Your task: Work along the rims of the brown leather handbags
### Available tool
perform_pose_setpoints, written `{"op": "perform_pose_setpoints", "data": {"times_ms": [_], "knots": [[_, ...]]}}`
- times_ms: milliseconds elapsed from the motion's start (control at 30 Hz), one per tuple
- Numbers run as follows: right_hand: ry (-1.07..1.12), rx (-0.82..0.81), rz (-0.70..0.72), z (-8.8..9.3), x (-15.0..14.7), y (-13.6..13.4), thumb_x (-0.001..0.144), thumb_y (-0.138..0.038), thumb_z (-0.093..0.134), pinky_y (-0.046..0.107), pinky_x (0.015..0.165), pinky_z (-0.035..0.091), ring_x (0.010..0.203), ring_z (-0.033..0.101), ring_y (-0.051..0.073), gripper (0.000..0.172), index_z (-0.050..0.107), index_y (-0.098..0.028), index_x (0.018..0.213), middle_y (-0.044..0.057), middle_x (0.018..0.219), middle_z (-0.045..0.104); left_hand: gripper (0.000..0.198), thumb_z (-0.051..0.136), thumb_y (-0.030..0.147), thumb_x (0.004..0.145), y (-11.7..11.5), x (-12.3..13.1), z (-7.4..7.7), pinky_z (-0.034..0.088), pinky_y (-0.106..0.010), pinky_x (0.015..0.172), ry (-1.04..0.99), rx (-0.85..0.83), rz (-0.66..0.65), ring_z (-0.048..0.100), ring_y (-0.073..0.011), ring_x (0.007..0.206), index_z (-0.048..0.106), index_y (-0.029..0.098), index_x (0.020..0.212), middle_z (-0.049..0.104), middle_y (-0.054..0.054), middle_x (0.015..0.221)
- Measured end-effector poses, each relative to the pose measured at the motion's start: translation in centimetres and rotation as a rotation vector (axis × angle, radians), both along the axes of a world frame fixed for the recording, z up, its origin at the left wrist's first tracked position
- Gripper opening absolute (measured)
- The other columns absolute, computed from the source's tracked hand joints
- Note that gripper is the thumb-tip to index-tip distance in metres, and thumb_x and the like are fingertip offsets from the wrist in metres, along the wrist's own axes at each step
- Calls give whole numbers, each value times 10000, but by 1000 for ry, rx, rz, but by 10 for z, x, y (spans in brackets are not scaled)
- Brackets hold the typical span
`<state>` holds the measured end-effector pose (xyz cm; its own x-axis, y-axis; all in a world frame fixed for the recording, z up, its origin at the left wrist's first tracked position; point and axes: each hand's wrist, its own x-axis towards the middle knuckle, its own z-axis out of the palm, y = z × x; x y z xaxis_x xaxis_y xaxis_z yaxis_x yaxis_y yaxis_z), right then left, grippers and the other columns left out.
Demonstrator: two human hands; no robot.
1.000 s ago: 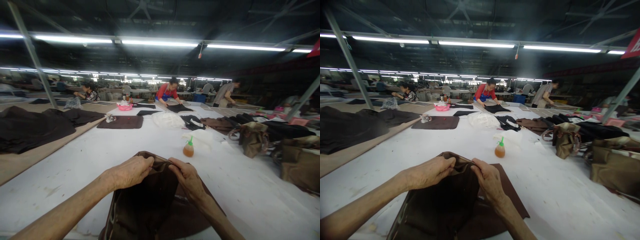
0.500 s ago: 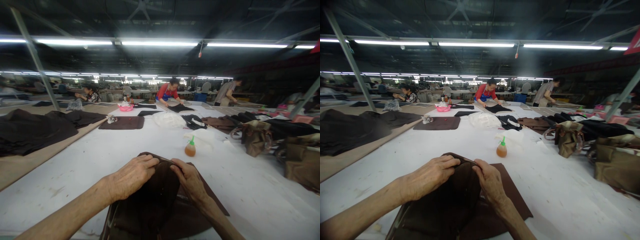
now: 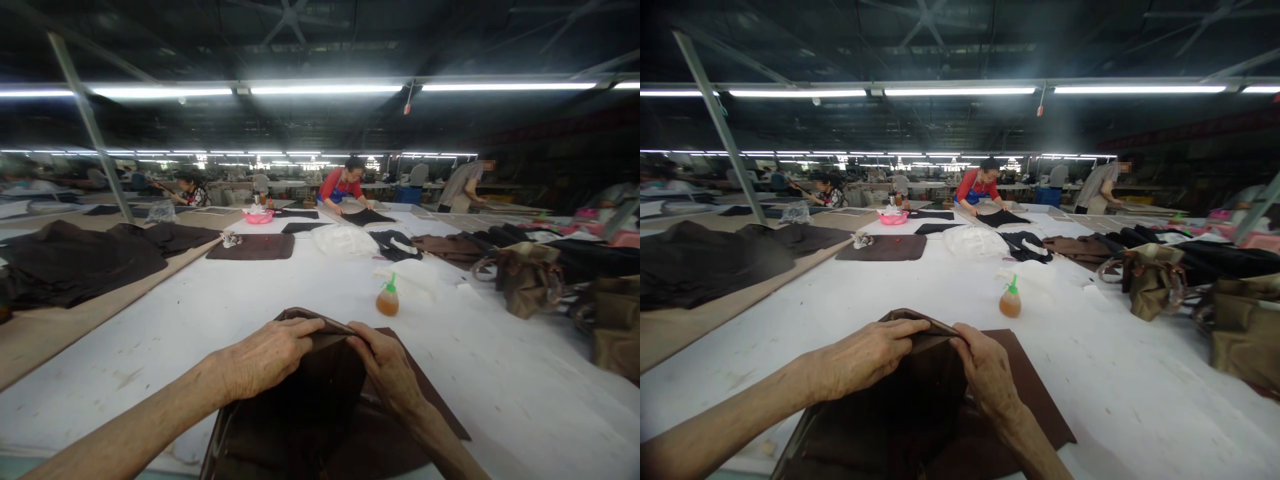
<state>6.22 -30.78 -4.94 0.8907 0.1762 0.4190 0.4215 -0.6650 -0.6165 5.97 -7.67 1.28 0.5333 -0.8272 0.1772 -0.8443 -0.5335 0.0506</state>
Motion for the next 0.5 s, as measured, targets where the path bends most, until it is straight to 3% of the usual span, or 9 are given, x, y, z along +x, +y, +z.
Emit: {"op": "perform_pose_setpoints", "data": {"times_ms": [500], "knots": [[-1,-25,-39,0,1,0,876,-370,404,367,880,461,946,594,213,325,600,-197,1069,38,1036,649,108,451,99,808,-6,1,5,375,-317,1016,28,-7,22,427,-193,1188,541,156,827,461,-40,1283]]}}
